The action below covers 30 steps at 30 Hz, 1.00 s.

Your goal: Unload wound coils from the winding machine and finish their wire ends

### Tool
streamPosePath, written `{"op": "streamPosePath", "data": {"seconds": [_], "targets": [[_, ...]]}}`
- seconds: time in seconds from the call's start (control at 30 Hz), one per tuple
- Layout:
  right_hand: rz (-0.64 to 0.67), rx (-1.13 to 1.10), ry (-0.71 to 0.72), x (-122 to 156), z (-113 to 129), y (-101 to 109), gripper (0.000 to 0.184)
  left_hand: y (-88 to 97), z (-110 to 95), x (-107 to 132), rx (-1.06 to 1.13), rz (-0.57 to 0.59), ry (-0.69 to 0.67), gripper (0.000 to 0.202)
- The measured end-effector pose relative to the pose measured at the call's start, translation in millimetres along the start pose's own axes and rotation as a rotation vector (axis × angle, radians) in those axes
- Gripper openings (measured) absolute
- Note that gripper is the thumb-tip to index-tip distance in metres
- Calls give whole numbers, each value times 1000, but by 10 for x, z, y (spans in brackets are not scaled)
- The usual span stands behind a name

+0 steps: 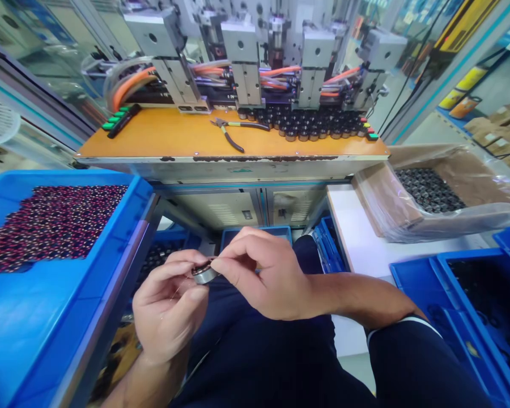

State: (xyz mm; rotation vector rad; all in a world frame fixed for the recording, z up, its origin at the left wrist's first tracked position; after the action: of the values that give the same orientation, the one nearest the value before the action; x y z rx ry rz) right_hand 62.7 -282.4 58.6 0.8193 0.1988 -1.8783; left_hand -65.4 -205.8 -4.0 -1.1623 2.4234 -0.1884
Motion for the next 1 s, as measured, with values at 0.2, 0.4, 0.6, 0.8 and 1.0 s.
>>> {"op": "streamPosePath", "data": {"seconds": [0.2, 0.4, 0.6, 0.8, 1.0], "targets": [[152, -455, -541, 208, -366, -304, 20, 3, 102, -48, 135, 44, 96, 25], [263, -600, -730, 380, -514, -495, 33, -16, 117, -87, 186, 33, 119, 20], [150, -472, -273, 179, -391, -362, 24, 44, 281, -196, 247, 4, 194, 11], [-123, 499, 528, 178, 144, 19, 22, 559, 72, -66, -245, -445, -30, 21], [-60, 694, 809, 354, 133, -133, 18, -106, -335, 78, -684, -24, -252, 59]]}}
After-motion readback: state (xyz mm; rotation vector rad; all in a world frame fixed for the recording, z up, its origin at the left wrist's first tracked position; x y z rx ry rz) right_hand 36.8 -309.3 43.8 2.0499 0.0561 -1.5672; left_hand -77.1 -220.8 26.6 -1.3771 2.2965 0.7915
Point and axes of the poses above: each hand's wrist, its own x-axis away from the middle knuckle, its own y-axis out of the back of the hand, z = x × y, the point moved 10 cm from there along -x, towards the middle knuckle, and after that the axes turned 8 degrees about y, right-handed, at the moved point
